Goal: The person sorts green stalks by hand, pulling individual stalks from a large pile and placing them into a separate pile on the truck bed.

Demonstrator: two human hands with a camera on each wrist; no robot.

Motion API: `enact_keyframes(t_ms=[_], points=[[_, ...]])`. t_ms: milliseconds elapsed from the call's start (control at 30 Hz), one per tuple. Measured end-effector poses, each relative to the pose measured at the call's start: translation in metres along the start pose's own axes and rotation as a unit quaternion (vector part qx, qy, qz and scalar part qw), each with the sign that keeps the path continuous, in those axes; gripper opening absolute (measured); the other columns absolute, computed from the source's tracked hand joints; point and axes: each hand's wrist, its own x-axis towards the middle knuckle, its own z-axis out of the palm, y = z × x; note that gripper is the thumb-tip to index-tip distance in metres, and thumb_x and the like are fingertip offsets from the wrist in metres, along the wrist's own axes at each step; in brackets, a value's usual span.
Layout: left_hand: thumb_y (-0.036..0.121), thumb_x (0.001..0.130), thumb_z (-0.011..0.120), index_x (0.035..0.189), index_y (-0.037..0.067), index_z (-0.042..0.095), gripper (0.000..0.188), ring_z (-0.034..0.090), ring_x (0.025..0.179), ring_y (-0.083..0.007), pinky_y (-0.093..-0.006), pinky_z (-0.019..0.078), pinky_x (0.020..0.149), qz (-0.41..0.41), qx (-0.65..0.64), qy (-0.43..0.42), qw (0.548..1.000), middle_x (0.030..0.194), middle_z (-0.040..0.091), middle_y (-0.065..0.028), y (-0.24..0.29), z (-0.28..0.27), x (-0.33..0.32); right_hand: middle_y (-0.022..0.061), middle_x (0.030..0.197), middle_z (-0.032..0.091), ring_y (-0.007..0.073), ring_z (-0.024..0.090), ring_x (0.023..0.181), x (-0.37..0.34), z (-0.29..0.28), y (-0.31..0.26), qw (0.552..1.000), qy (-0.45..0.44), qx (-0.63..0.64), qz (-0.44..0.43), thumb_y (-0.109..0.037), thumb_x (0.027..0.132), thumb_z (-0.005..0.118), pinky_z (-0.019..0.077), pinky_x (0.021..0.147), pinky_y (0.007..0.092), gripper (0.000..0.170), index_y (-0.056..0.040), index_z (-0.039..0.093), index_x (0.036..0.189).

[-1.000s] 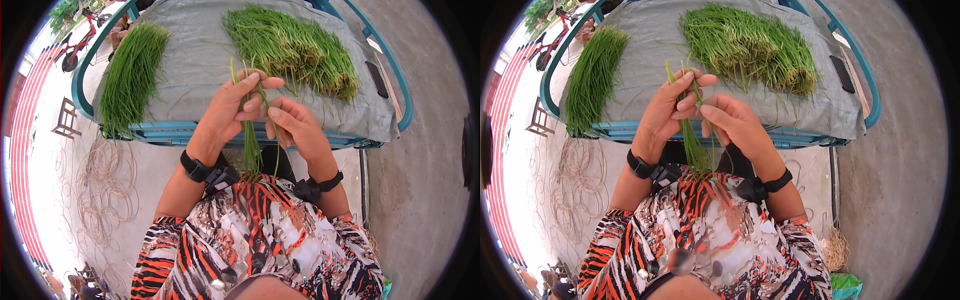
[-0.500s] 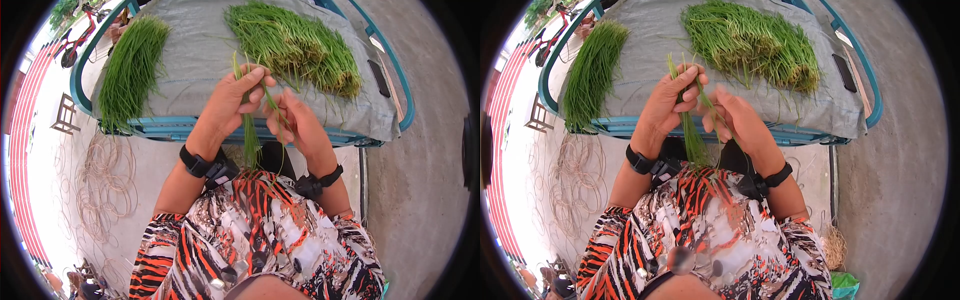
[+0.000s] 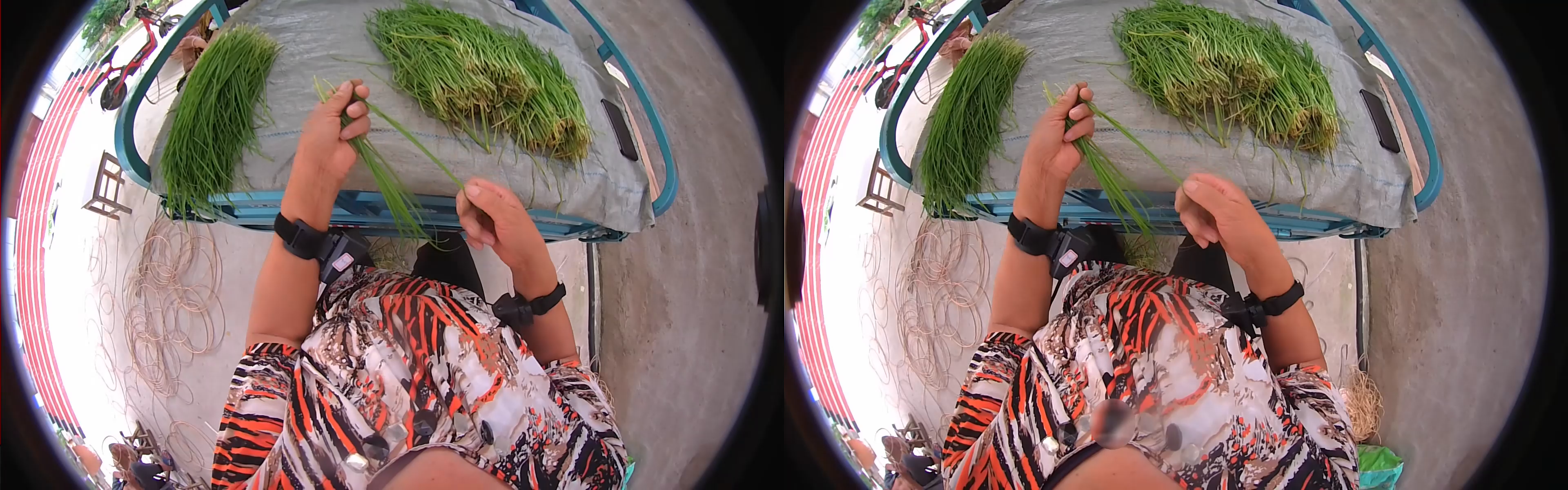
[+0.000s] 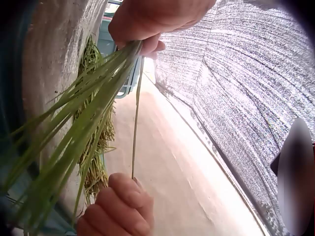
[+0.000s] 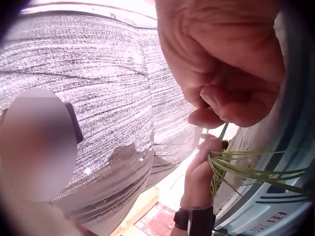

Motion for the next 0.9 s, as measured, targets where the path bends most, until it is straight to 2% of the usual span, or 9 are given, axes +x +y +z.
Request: enact_keyframes(t_ms=[300,400,467,567,667,767,867,900], points=[[0.012,0.097,0.047,0.105,-0.001,0.049,0.015,0.044,0.06,-0.0062,-0.0175,0.0338,0.041,-0.007,-0.073,-0.005,0.997,0.089,0.057,-0.0058,0.008,-0.031,0.026,-0.0011,0.051,0.044,0.0055,0.036,0.043,-0.02,-0.011,0.011,0.999,0.045,-0.012,-0.003,-0.023,0.095,0.048,0.0332,0.042,0.021,0.03,0.0,0.06,0.079],[0.013,0.097,0.049,0.106,0.0,0.05,0.015,0.044,0.059,-0.0062,-0.0176,0.0343,0.042,-0.001,-0.085,-0.02,0.996,0.089,0.057,-0.0053,0.015,-0.047,0.036,-0.0013,0.052,0.045,0.0056,0.037,0.043,-0.025,-0.02,0.018,0.998,0.057,0.007,-0.004,-0.022,0.095,0.049,0.0337,0.042,0.0209,0.029,0.0004,0.061,0.08],[0.013,0.097,0.049,0.106,0.0,0.05,0.015,0.044,0.059,-0.0063,-0.0177,0.0349,0.042,-0.037,-0.091,-0.057,0.993,0.09,0.057,-0.0054,0.018,-0.054,0.041,-0.0009,0.054,0.048,0.0054,0.039,0.044,-0.028,-0.024,0.02,0.998,0.067,0.022,-0.004,-0.022,0.094,0.05,0.0346,0.043,0.0204,0.029,0.0007,0.062,0.081],[0.011,0.097,0.047,0.107,-0.001,0.049,0.015,0.045,0.06,-0.007,-0.0185,0.0351,0.041,-0.065,-0.118,-0.082,0.987,0.09,0.057,-0.0073,0.02,-0.056,0.045,-0.0005,0.06,0.053,0.0045,0.043,0.048,-0.029,-0.025,0.021,0.991,0.098,-0.083,0.024,-0.021,0.093,0.052,0.0359,0.045,0.0193,0.025,-0.0008,0.064,0.085],[0.01,0.098,0.046,0.107,-0.001,0.049,0.014,0.045,0.061,-0.0078,-0.0192,0.0352,0.041,-0.072,-0.128,-0.091,0.985,0.089,0.056,-0.008,0.022,-0.054,0.044,-0.0004,0.063,0.054,0.0068,0.049,0.054,-0.028,-0.021,0.023,0.958,0.113,-0.259,0.054,-0.018,0.09,0.058,0.0402,0.051,0.0189,0.017,-0.0022,0.064,0.089],[0.01,0.099,0.044,0.106,-0.001,0.048,0.014,0.044,0.062,-0.0082,-0.0193,0.0352,0.042,-0.069,-0.122,-0.09,0.986,0.089,0.055,-0.0075,0.022,-0.049,0.042,0.0005,0.072,0.059,0.0093,0.055,0.065,-0.026,-0.016,0.033,0.947,0.073,-0.311,-0.022,-0.011,0.085,0.064,0.0446,0.061,0.0201,0.013,-0.0025,0.065,0.094],[0.011,0.098,0.046,0.106,0.0,0.049,0.014,0.044,0.06,-0.0066,-0.0181,0.0353,0.043,-0.067,-0.107,-0.094,0.988,0.09,0.057,-0.0061,0.022,-0.052,0.043,0.0028,0.078,0.061,0.012,0.058,0.072,-0.021,-0.008,0.028,0.913,0.017,-0.399,-0.089,-0.009,0.082,0.066,0.046,0.067,0.0235,0.016,-0.0018,0.065,0.096],[0.012,0.098,0.046,0.105,0.001,0.05,0.014,0.044,0.059,-0.0058,-0.0175,0.0353,0.043,-0.068,-0.1,-0.098,0.988,0.09,0.058,-0.0055,0.022,-0.052,0.044,0.0043,0.077,0.061,0.0138,0.058,0.071,-0.018,-0.006,0.027,0.907,0.019,-0.41,-0.091,-0.01,0.082,0.065,0.0458,0.065,0.0254,0.015,-0.0024,0.065,0.095]])
